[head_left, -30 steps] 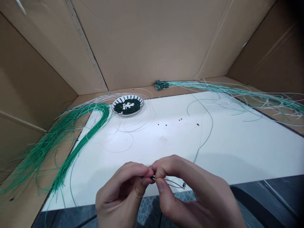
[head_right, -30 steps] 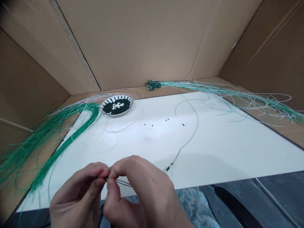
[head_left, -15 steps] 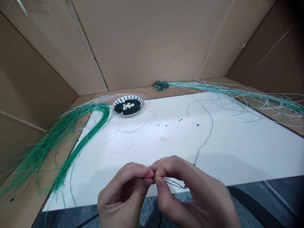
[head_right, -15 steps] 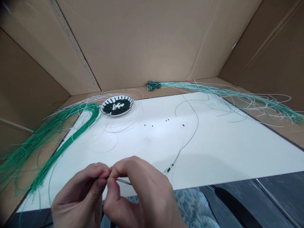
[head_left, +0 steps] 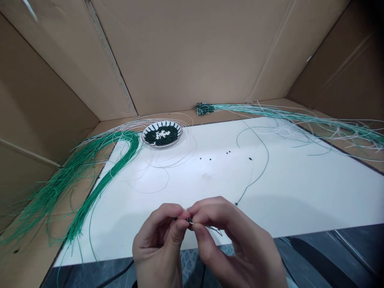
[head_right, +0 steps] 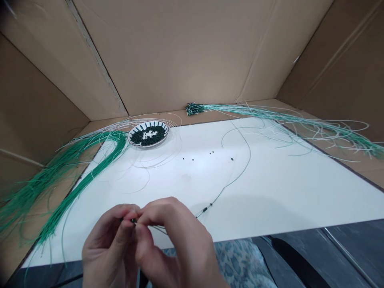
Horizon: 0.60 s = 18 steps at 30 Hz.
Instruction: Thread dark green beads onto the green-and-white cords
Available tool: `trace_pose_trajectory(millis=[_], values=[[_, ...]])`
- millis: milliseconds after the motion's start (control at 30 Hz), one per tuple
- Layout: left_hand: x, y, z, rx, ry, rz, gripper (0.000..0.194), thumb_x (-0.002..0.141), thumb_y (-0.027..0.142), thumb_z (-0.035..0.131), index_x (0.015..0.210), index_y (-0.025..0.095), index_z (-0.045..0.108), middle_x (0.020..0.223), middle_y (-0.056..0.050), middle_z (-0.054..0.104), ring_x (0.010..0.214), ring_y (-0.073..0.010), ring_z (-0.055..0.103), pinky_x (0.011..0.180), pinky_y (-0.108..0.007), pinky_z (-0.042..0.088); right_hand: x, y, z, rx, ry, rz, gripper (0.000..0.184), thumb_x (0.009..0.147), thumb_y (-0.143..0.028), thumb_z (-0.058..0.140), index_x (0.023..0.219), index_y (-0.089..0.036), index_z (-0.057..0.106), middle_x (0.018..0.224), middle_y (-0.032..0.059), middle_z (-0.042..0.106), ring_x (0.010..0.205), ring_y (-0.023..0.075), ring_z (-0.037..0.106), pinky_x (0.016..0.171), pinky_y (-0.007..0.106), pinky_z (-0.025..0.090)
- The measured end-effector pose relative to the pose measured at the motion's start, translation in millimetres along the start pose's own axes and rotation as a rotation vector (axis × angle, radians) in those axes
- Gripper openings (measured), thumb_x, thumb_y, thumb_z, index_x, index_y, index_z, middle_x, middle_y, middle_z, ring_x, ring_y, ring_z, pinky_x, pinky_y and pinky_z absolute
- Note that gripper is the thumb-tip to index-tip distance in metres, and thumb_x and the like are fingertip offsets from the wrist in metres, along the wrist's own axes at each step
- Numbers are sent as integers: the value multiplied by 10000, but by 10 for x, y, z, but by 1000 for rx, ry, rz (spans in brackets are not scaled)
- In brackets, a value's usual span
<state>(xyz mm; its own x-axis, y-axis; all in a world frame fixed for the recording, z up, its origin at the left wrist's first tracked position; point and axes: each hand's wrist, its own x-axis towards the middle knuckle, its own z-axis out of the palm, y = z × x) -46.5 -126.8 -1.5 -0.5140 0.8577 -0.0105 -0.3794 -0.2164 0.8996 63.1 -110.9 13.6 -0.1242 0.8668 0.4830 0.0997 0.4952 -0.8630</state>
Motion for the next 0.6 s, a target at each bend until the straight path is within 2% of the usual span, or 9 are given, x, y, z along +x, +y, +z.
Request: trace_pose_trajectory(millis=[133, 300, 400, 500, 600], values=[[73, -22, -37, -25, 30, -41, 196, 579, 339, 975, 706, 287, 836, 651, 37, 801, 603, -83, 747, 624, -74, 591, 10, 94, -40, -13, -48, 15, 121, 952, -132, 632, 932, -248, 660, 805, -35, 686, 677, 112, 642, 657, 186, 575], [168, -72, -4, -7, 69, -95, 262, 526, 368, 989, 712, 261, 839, 631, 28, 792, 555, -72, 717, 619, -83, 587, 39, 229, -60, -98, -114, 6, 147, 1006, -124, 528, 951, -215, 630, 848, 8, 645, 746, 144, 629, 670, 232, 549], [260, -85, -26, 8, 115, -131, 343, 458, 395, 1004, 707, 227, 838, 617, 10, 783, 541, -77, 703, 611, -96, 585, 87, 356, -95, -176, -121, 75, 169, 1022, -136, 481, 915, -216, 584, 843, 4, 618, 759, 149, 621, 680, 236, 518], [386, -52, -137, 39, 185, -166, 405, 397, 401, 1013, 711, 214, 838, 644, -6, 795, 553, -90, 711, 608, -115, 591, 139, 537, -189, -267, -134, 136, 184, 1047, -203, 450, 902, -221, 562, 836, 12, 610, 756, 174, 624, 690, 266, 514], [501, 55, -365, 79, 303, -102, 432, 374, 400, 1013, 716, 202, 836, 669, -18, 805, 570, -106, 725, 610, -136, 603, 151, 745, -322, -305, -175, 134, 216, 1064, -294, 422, 912, -231, 561, 828, 23, 625, 729, 190, 636, 663, 272, 536]])
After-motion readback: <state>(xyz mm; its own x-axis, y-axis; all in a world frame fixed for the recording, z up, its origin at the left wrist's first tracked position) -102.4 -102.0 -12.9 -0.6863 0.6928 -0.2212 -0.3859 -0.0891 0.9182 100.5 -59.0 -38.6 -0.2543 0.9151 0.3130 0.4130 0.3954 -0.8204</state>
